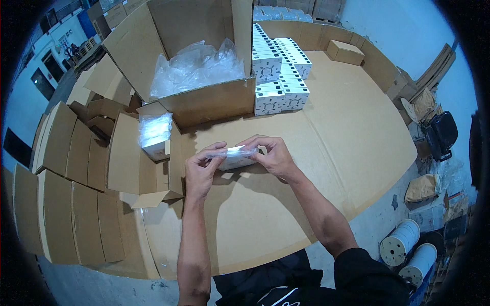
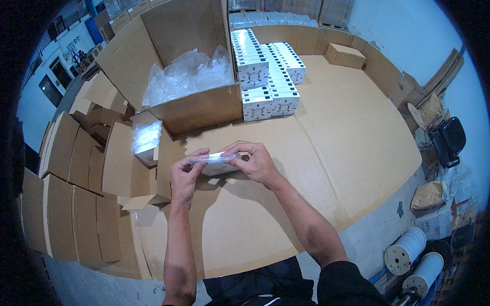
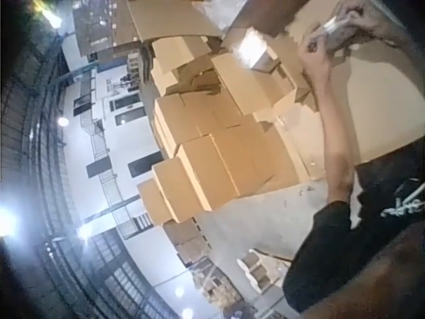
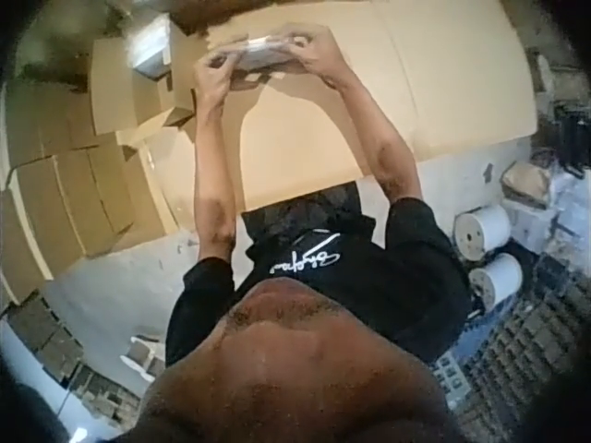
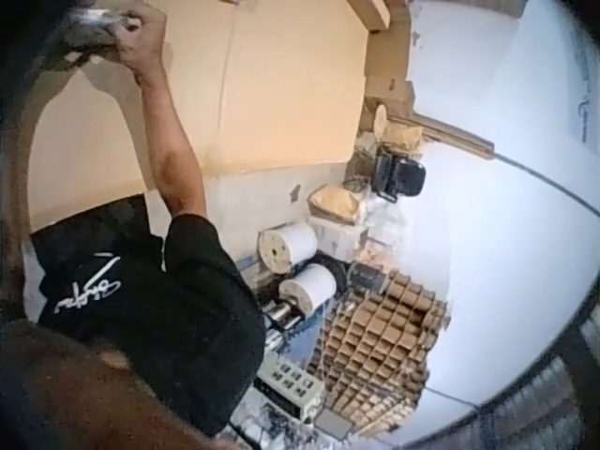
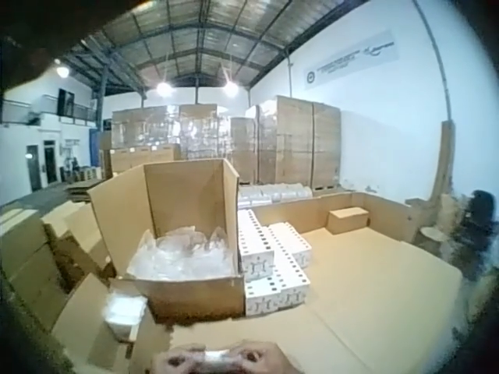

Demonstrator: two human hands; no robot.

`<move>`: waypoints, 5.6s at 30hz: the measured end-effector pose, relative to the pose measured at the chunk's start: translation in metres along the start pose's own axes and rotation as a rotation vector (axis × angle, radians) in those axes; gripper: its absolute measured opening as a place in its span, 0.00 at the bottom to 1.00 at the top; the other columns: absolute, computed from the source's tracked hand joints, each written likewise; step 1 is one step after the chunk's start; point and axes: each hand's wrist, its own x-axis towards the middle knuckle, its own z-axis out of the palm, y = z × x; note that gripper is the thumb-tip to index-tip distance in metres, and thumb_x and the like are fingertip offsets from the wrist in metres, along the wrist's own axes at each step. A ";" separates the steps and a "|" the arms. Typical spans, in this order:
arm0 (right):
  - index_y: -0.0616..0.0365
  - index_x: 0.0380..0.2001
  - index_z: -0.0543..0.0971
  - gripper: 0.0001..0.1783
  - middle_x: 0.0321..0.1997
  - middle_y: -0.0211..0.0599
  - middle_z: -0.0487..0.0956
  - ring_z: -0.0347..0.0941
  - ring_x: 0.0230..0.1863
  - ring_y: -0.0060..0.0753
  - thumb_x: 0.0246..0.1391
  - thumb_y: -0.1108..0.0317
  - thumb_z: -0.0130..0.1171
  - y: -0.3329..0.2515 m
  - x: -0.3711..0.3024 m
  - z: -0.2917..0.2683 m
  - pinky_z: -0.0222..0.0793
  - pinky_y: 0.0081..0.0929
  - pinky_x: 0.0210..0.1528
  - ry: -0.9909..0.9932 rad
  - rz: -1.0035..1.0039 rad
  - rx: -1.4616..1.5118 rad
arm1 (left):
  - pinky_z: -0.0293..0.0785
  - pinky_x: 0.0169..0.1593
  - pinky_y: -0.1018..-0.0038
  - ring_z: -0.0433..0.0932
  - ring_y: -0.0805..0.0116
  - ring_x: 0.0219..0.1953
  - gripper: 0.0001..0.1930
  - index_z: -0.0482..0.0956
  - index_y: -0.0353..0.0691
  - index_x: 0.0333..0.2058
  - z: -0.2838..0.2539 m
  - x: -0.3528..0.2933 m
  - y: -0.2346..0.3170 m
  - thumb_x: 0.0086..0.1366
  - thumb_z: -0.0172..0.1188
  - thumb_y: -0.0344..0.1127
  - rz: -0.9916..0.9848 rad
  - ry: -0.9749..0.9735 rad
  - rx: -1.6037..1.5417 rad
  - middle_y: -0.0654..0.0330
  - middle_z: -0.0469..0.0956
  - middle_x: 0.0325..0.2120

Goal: Packaging small white boxes into plastic bags and placing them into larger cardboard shipping boxes.

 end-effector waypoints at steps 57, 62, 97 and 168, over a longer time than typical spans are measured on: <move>0.59 0.45 0.86 0.14 0.45 0.38 0.86 0.80 0.47 0.26 0.53 0.73 0.66 0.008 0.000 0.004 0.75 0.26 0.52 0.112 -0.036 -0.124 | 0.70 0.54 0.69 0.76 0.68 0.46 0.12 0.77 0.37 0.40 0.035 -0.007 0.005 0.60 0.70 0.24 0.522 0.538 0.434 0.61 0.80 0.37; 0.60 0.45 0.86 0.15 0.45 0.39 0.86 0.80 0.47 0.27 0.53 0.72 0.66 0.005 0.001 0.003 0.74 0.26 0.52 0.100 -0.035 -0.106 | 0.66 0.63 0.56 0.77 0.59 0.50 0.16 0.80 0.42 0.41 0.036 -0.016 0.018 0.53 0.70 0.23 0.805 0.182 1.012 0.62 0.82 0.42; 0.61 0.47 0.84 0.14 0.40 0.49 0.85 0.81 0.38 0.44 0.57 0.70 0.65 -0.034 0.015 -0.007 0.76 0.36 0.43 -0.090 -0.053 -0.639 | 0.76 0.49 0.76 0.78 0.75 0.45 0.19 0.78 0.35 0.54 0.018 0.010 -0.035 0.65 0.69 0.29 0.070 0.001 -0.031 0.62 0.80 0.43; 0.58 0.43 0.77 0.16 0.38 0.48 0.77 0.78 0.41 0.55 0.49 0.78 0.59 -0.027 0.119 0.171 0.75 0.51 0.41 -0.181 -0.505 -1.009 | 0.55 0.71 0.51 0.65 0.48 0.66 0.24 0.78 0.41 0.55 -0.028 -0.180 0.021 0.60 0.67 0.38 0.144 0.062 1.026 0.56 0.74 0.60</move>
